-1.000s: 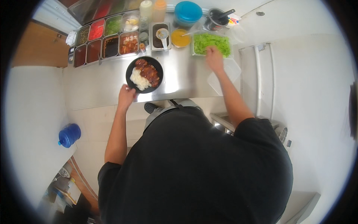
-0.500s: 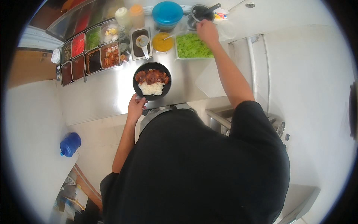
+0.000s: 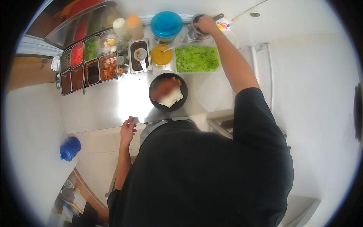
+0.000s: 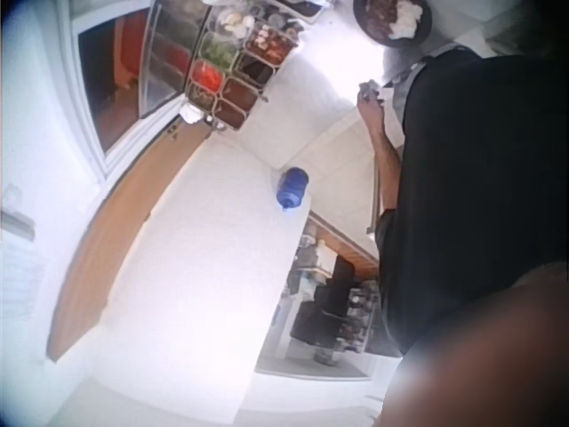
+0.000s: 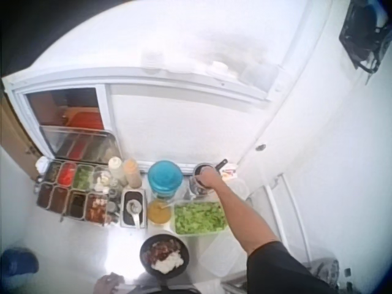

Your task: The person assembles a rice bowl by placing fried chicken on rice, cutting it into pieces, and adding sauce, lettuce, and mayonnaise. The person uses tongs, scissors, a spoon, and squeeze bottles to complete the dish.

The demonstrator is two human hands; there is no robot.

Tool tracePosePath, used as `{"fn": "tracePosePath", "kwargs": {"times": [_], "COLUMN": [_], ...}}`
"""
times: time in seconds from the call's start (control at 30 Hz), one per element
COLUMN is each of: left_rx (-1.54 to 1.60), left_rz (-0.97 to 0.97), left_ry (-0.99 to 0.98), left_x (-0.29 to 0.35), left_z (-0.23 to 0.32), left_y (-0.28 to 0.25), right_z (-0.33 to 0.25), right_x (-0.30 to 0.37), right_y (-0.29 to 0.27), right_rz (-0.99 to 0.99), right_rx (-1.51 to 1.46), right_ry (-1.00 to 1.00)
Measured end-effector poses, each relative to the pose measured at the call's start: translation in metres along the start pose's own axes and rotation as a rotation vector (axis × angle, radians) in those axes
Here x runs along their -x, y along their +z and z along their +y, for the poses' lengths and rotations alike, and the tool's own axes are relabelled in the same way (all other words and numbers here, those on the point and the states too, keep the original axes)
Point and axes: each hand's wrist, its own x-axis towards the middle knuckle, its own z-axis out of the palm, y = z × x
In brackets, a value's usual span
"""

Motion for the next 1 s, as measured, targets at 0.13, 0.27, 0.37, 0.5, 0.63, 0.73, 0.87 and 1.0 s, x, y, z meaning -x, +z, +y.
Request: {"fn": "tracePosePath", "kwargs": {"times": [0.13,0.27,0.37,0.5,0.63,0.73,0.87,1.0], "left_rx": [0.039,0.048,0.037,0.052,0.007,0.006,-0.009,0.011], "left_rz": [0.010,0.012,-0.034,-0.096,-0.074,-0.112,-0.159,-0.132], "left_ry": [-0.008,-0.040,-0.048,-0.005,0.014,0.032,0.051,0.082], "left_x": [0.002,0.006,0.006,0.000,-0.004,-0.004,-0.004,-0.011], "left_z": [-0.016,-0.025,-0.028,-0.029,-0.025,-0.019,-0.022,-0.035], "left_y": [-0.003,-0.003,-0.001,0.004,0.002,0.001,0.002,-0.003], "right_z": [0.031,0.037,0.014,-0.024,-0.004,-0.009,-0.020,-0.035], "right_x": [0.025,0.087,0.139,0.190,0.205,0.213,0.260,0.320], "right_y": [-0.046,-0.097,-0.080,-0.010,-0.021,-0.029,-0.035,-0.046], "right_rz": [-0.142,0.072,0.461,0.341,0.630,0.564,0.238,0.033], "right_rx": [0.280,-0.367,-0.520,-0.187,-0.513,-1.171,-1.549,-0.628], "right_ry": [-0.134,0.297,0.431,0.353,0.457,0.612,0.696,0.494]}}
